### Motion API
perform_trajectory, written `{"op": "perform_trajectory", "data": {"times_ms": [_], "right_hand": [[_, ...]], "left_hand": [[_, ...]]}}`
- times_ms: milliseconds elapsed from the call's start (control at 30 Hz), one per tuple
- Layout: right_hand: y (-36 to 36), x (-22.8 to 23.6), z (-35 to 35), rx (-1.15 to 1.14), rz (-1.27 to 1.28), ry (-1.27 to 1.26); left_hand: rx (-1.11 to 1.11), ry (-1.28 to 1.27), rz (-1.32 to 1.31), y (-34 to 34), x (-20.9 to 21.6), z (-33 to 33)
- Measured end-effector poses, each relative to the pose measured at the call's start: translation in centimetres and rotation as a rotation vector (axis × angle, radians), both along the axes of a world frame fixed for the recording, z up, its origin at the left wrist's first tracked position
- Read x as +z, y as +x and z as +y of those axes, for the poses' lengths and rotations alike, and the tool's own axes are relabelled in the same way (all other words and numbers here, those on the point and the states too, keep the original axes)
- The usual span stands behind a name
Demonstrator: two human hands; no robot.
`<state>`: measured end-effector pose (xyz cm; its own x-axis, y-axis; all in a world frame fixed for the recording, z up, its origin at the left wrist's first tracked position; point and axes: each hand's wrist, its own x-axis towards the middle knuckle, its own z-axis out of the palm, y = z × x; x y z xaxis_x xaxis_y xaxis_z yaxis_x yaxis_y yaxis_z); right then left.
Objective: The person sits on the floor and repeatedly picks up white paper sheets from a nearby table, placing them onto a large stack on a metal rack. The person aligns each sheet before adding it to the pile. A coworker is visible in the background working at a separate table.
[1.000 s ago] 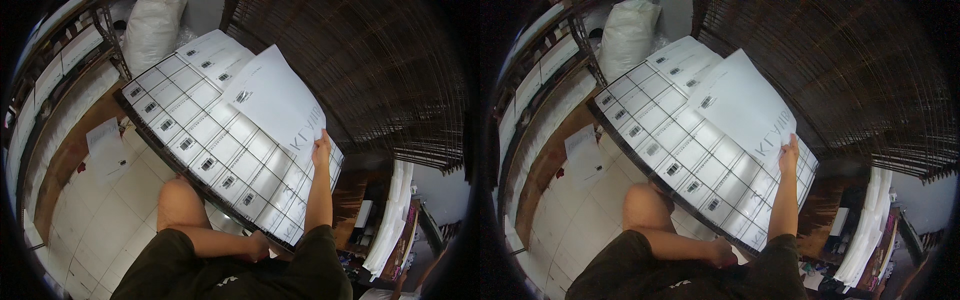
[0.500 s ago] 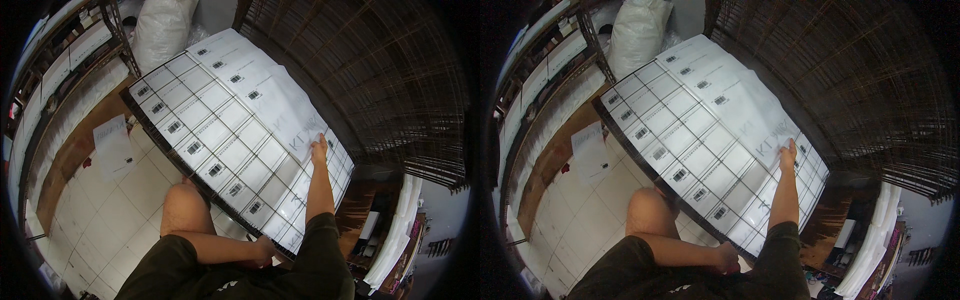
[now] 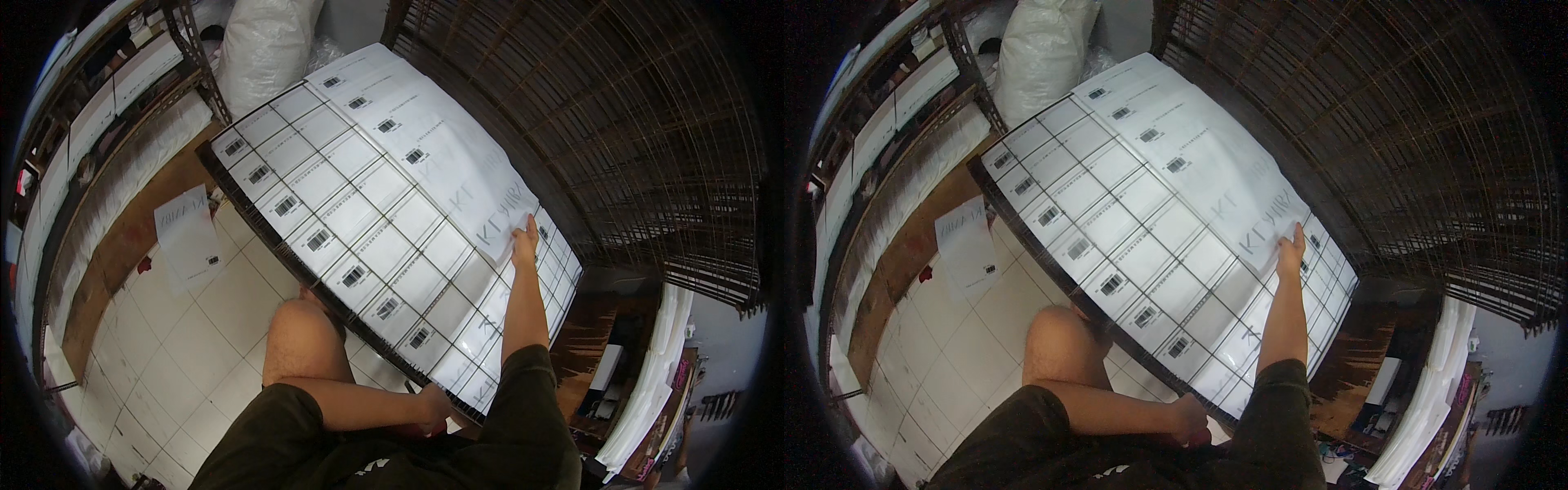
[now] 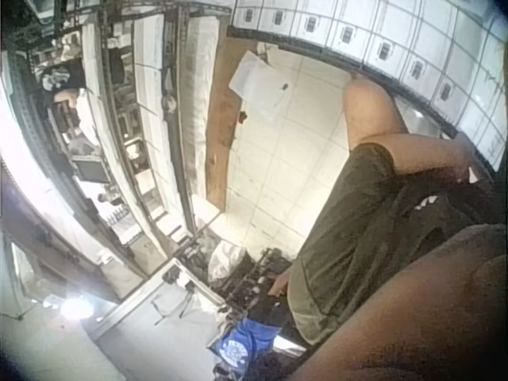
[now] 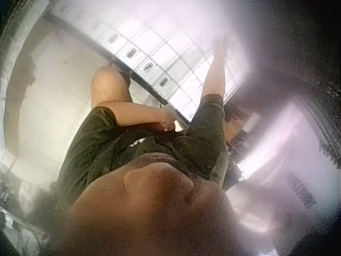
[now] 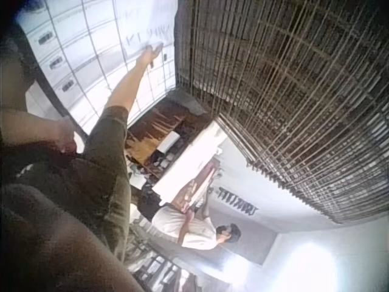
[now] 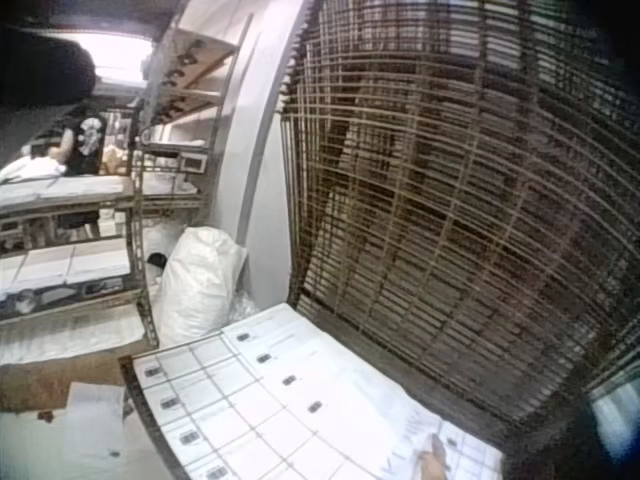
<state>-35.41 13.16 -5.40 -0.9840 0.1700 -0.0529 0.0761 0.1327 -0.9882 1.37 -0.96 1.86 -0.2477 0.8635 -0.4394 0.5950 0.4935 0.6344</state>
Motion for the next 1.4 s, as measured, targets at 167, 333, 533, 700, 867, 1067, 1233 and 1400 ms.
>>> {"op": "perform_trajectory", "data": {"times_ms": [167,333,533,700,867,1067,1233,1400], "right_hand": [[-0.8,-0.7,0.2,-0.015,0.000,0.009],[-0.6,-0.3,-0.2,0.005,-0.026,-0.030],[-1.0,-1.3,0.1,-0.017,-0.020,-0.005],[-1.4,-2.7,1.2,-0.108,0.017,0.009],[2.4,-1.7,3.0,-0.086,0.148,0.231],[15.3,4.0,5.1,0.196,0.192,0.412],[24.9,10.1,10.8,0.193,0.128,0.441],[31.6,17.0,16.7,0.034,0.222,0.326]], "left_hand": [[-0.006,0.007,0.014,-0.2,0.1,-0.1],[0.000,0.009,0.003,-0.3,0.2,-0.2],[0.006,0.016,0.001,-0.5,0.5,-0.3],[0.007,0.008,-0.013,-0.3,0.5,-0.2],[-0.005,0.023,-0.037,-0.4,0.6,-0.5],[-0.076,-0.022,0.058,-0.6,0.8,-0.3],[-0.119,-0.006,0.059,0.2,-0.4,0.3],[-0.173,-0.047,0.032,0.4,-1.5,0.5]]}}
